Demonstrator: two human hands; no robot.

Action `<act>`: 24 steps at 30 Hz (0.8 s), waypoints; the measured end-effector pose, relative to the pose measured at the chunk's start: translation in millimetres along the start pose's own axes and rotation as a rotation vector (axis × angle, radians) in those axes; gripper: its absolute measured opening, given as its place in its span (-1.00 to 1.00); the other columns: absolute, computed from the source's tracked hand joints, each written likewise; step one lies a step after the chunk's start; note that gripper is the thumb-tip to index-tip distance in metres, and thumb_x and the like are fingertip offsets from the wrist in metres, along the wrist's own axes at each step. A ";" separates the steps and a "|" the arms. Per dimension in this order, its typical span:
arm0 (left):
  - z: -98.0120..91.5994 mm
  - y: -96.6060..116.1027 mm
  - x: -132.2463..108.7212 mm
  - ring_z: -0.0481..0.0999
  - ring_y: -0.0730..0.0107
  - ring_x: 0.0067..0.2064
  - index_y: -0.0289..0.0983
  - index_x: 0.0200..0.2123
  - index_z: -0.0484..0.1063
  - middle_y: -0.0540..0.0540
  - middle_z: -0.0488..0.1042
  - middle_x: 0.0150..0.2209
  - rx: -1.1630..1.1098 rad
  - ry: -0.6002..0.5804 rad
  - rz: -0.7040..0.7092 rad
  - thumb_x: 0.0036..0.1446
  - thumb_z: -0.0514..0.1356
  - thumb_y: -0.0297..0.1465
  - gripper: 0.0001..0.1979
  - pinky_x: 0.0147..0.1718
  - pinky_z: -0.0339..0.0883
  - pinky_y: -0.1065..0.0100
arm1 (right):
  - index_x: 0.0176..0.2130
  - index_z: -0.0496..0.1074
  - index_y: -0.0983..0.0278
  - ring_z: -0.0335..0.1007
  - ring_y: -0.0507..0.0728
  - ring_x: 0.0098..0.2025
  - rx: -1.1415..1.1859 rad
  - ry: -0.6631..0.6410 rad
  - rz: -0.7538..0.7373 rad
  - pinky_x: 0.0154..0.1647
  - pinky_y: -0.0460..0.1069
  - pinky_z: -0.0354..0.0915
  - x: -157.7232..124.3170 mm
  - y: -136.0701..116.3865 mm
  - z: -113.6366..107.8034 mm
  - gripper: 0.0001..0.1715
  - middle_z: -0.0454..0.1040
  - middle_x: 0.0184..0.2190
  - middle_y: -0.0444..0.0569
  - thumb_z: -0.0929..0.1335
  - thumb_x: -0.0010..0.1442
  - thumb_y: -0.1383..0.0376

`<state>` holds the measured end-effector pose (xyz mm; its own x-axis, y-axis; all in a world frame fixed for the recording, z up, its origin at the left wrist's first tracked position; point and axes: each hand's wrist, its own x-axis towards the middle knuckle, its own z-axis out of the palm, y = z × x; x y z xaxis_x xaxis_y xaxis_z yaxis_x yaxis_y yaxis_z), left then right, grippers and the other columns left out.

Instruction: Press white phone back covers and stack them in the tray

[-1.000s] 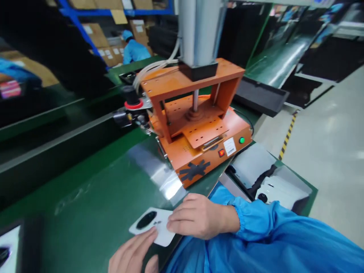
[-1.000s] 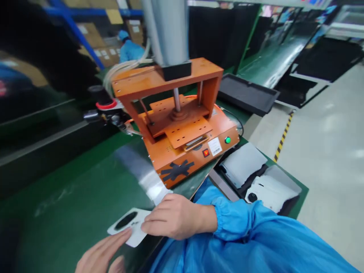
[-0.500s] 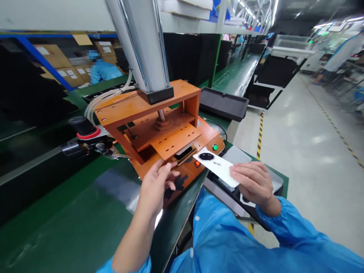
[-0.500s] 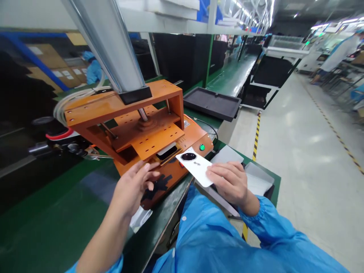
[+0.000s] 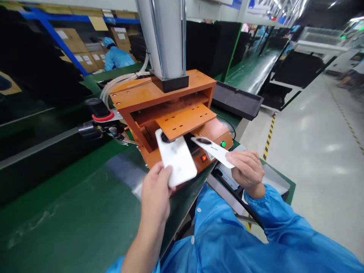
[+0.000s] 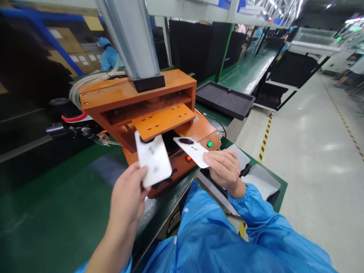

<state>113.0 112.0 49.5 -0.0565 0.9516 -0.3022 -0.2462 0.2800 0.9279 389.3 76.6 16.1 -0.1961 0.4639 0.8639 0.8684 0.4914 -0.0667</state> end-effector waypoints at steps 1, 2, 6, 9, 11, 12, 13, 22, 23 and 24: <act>-16.1 -6.5 -16.4 0.34 0.54 -0.56 -0.24 -0.24 0.49 0.06 0.44 -0.48 0.033 0.039 -0.016 0.02 0.30 -0.20 -0.71 -0.67 0.10 0.54 | -0.03 0.57 -0.02 0.64 0.14 -0.09 0.029 -0.045 0.011 -0.06 0.12 0.37 2.9 0.6 7.8 -0.71 0.68 -0.16 -0.10 0.33 0.36 0.30; -31.4 -13.4 -31.7 0.34 0.52 -0.54 -0.23 -0.20 0.50 0.06 0.45 -0.47 0.075 0.090 -0.028 0.06 0.28 -0.17 -0.70 -0.64 0.14 0.52 | -0.02 0.57 -0.03 0.62 0.15 -0.05 0.060 -0.115 0.015 -0.02 0.13 0.35 7.0 1.4 18.1 -0.71 0.68 -0.13 -0.11 0.32 0.38 0.27; -72.7 -38.5 -76.6 0.25 0.47 -0.55 -0.20 -0.36 0.45 0.08 0.32 -0.57 0.405 0.176 0.031 0.22 0.18 -0.05 -0.66 -0.58 0.15 0.46 | 0.04 0.55 -0.01 0.51 0.16 0.12 0.180 -0.384 -0.003 0.10 0.18 0.26 34.2 10.7 78.5 -0.63 0.61 0.05 -0.09 0.20 0.47 0.19; -81.5 -53.2 -92.2 0.29 0.41 -0.52 -0.19 -0.36 0.47 0.05 0.36 -0.56 0.621 0.037 0.103 0.26 0.12 0.00 -0.60 -0.54 0.15 0.42 | 0.10 0.52 0.08 0.43 0.16 0.19 0.222 -0.520 -0.095 0.12 0.19 0.22 56.3 17.0 115.4 -0.55 0.56 0.12 -0.04 0.12 0.50 0.23; -82.9 -62.0 -96.0 0.36 0.36 -0.49 -0.18 -0.29 0.52 0.02 0.45 -0.50 0.670 -0.074 0.122 0.28 0.11 -0.01 -0.61 -0.50 0.20 0.40 | 0.11 0.50 0.13 0.42 0.18 0.18 0.217 -0.588 -0.152 0.12 0.19 0.20 66.8 16.7 124.0 -0.53 0.55 0.13 -0.01 0.11 0.49 0.27; -83.7 -66.4 -96.4 0.39 0.34 -0.47 -0.18 -0.28 0.53 0.01 0.48 -0.47 0.674 -0.119 0.126 0.28 0.11 -0.02 -0.62 -0.48 0.23 0.39 | 0.11 0.49 0.14 0.42 0.19 0.16 0.207 -0.614 -0.171 0.11 0.20 0.20 70.4 15.8 123.9 -0.53 0.55 0.13 0.00 0.11 0.49 0.29; -84.9 -70.6 -96.2 0.41 0.33 -0.45 -0.17 -0.27 0.53 -0.01 0.49 -0.45 0.670 -0.154 0.127 0.29 0.10 -0.03 -0.62 -0.45 0.26 0.37 | 0.12 0.49 0.15 0.42 0.20 0.15 0.194 -0.635 -0.184 0.11 0.20 0.20 72.9 14.8 121.9 -0.53 0.55 0.12 0.01 0.11 0.48 0.30; -99.5 -95.5 -86.1 0.52 0.32 -0.38 -0.17 -0.15 0.54 -0.08 0.56 -0.32 0.747 -0.422 0.233 0.39 0.03 -0.17 -0.68 -0.40 0.35 0.36 | 0.02 0.56 0.19 0.48 0.21 0.02 0.157 -0.652 -0.122 0.06 0.16 0.21 87.8 17.5 105.1 -0.58 0.61 0.01 0.04 0.16 0.44 0.30; -99.7 -95.8 -85.5 0.52 0.33 -0.37 -0.17 -0.14 0.53 -0.08 0.56 -0.31 0.761 -0.441 0.256 0.40 0.02 -0.20 -0.69 -0.39 0.35 0.36 | 0.00 0.57 0.18 0.49 0.20 0.00 0.173 -0.669 -0.114 0.07 0.15 0.22 90.1 17.5 104.1 -0.59 0.62 -0.02 0.02 0.17 0.44 0.30; -99.7 -95.7 -85.0 0.52 0.34 -0.36 -0.17 -0.14 0.53 -0.07 0.54 -0.32 0.777 -0.456 0.285 0.41 0.02 -0.23 -0.70 -0.38 0.35 0.37 | -0.02 0.58 0.17 0.50 0.18 -0.02 0.192 -0.691 -0.112 0.08 0.14 0.22 92.1 17.5 103.0 -0.61 0.63 -0.06 0.00 0.19 0.42 0.31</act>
<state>44.9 -8.3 -35.4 0.4094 0.9089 -0.0791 0.4413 -0.1214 0.8891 339.5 203.8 43.1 -0.5775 0.7317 0.3622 0.7434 0.6546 -0.1373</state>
